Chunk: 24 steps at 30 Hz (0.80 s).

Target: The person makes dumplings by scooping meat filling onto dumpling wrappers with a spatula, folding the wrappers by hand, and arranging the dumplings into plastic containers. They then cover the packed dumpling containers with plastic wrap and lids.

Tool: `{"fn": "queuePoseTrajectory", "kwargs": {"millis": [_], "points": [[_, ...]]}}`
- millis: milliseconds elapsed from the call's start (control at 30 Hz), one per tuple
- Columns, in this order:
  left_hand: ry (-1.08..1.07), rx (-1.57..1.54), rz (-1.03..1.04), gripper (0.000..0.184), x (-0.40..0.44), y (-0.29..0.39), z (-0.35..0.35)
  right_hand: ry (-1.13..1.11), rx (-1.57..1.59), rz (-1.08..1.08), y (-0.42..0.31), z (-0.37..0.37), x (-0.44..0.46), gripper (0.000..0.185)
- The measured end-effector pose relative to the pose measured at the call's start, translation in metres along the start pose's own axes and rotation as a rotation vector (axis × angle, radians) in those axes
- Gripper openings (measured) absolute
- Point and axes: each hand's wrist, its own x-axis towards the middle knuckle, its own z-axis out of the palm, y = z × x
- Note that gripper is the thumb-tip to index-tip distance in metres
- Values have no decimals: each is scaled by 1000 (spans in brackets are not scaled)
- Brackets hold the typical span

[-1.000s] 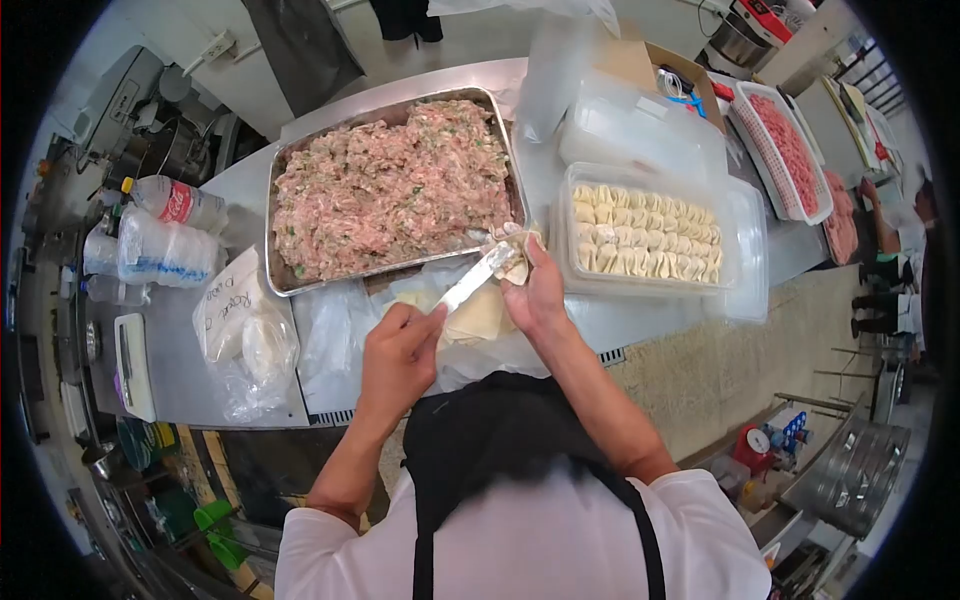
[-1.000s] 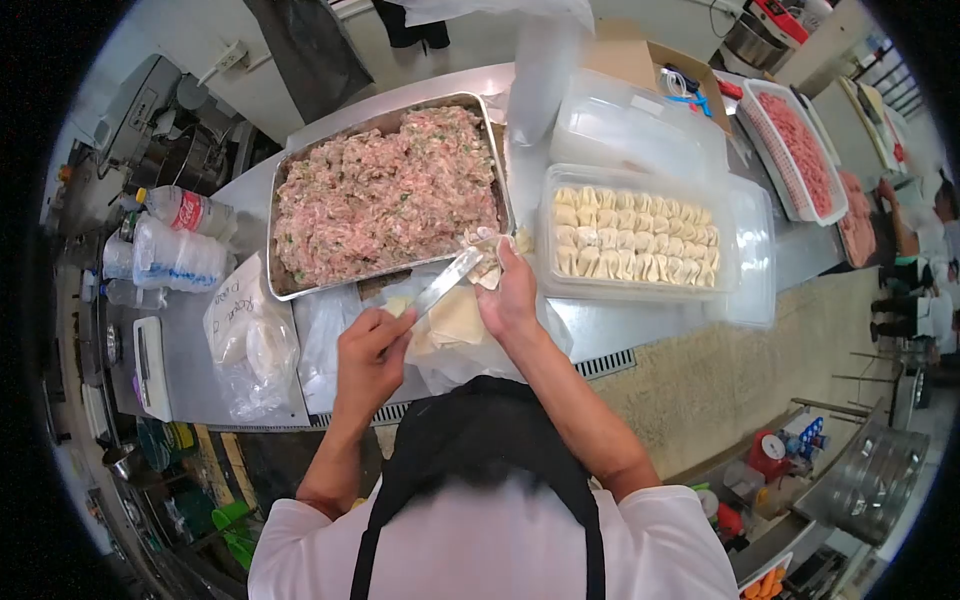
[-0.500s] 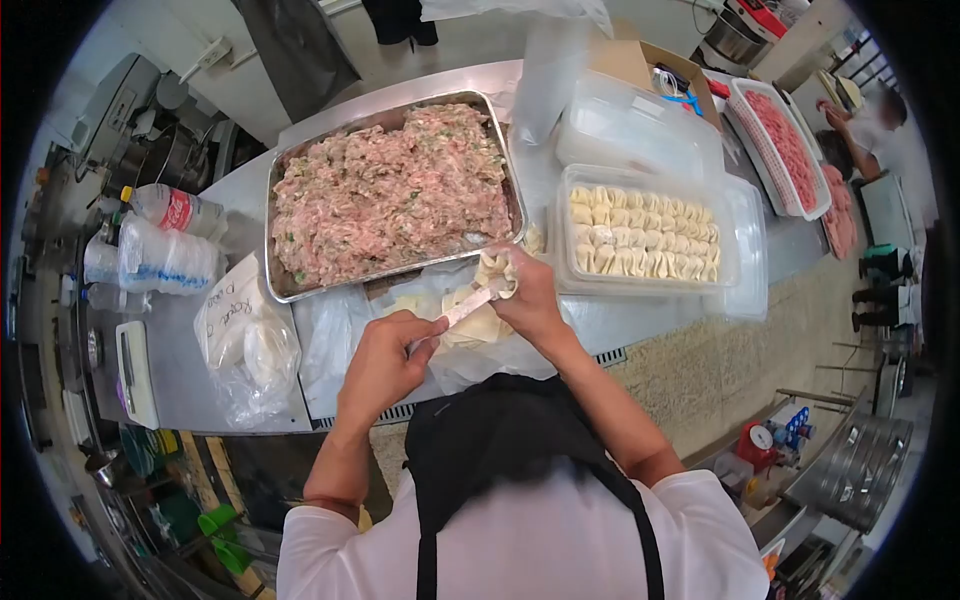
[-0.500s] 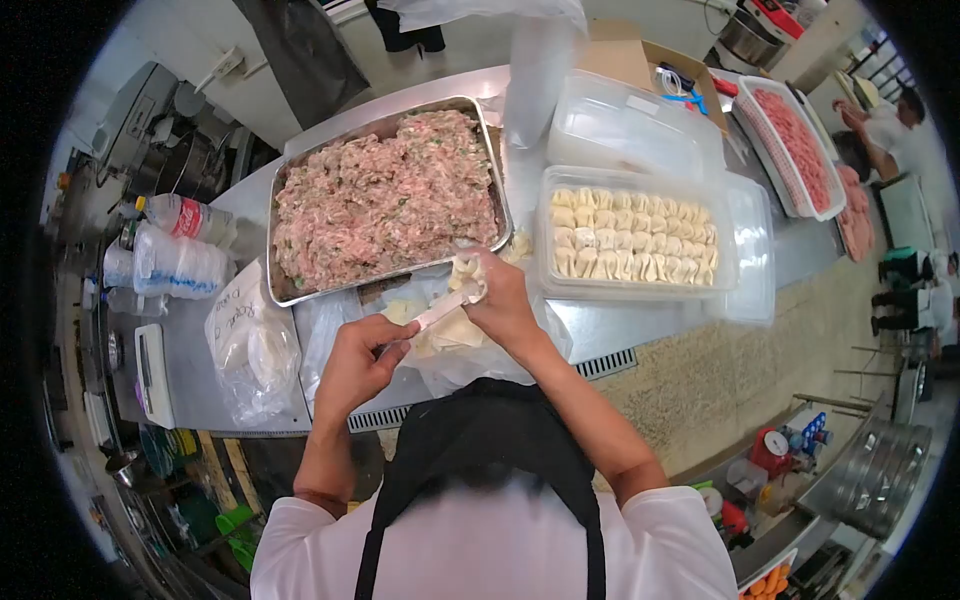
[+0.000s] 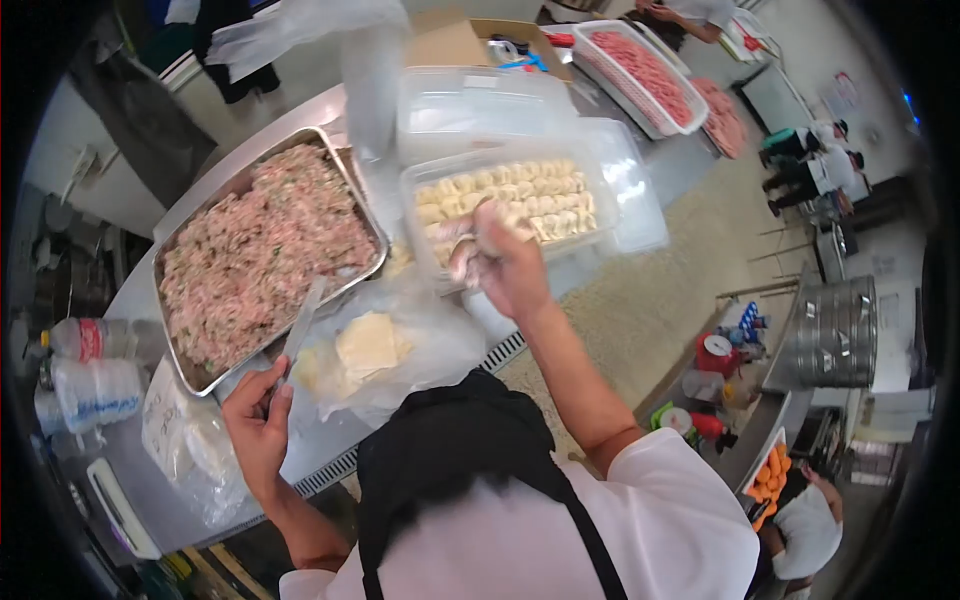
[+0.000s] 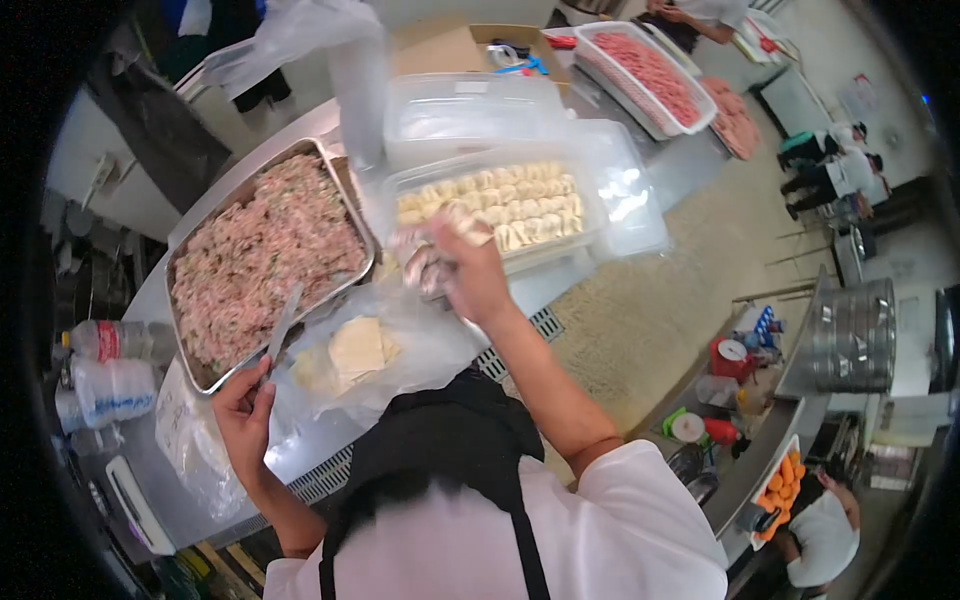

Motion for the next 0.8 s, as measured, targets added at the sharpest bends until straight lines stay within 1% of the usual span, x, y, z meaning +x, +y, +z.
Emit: {"fn": "queuePoseTrajectory", "kwargs": {"millis": [33,100,167,233,267,333,367,433,467,533,567,633,667,733,800], "points": [[-9,-4,-48,37,0,0,-1,71,102,-34,-18,2,-2,31],[-10,-15,-35,37,1,-5,0,248,85,-112,-55,0,-6,31],[-9,-3,-2,38,2,-7,-2,441,-23,-272,-69,-41,-2,31],[-6,-4,-17,39,3,-7,-3,164,28,-384,-96,-93,-4,36],[-3,-2,-32,39,3,-7,-3,384,-218,-462,-106,-97,-2,38],[-4,-17,-37,40,4,-11,-4,516,-544,-393,-124,-116,1,40],[-5,-27,-42,40,5,-13,-3,518,-548,-398,-132,-126,3,40],[-12,-31,-39,40,6,-13,-1,461,-1069,15,-145,-142,8,42],[-15,-29,-39,40,7,-13,0,464,-1071,13,-147,-149,11,42],[-25,-16,-21,40,8,-15,0,327,-1115,144,-145,-162,16,40],[-32,-2,-4,40,8,-15,0,330,-1114,144,-142,-171,21,40],[-40,-9,-12,40,9,-14,1,62,-1706,-47,-136,-178,28,32],[-47,-16,-20,40,9,-12,2,66,-1705,-48,-133,-182,28,32],[-51,1,-30,39,9,-9,2,132,-1925,-26,-125,-162,27,25],[-49,18,-44,39,9,-8,1,162,-1965,-70,-119,-167,30,24]]}}
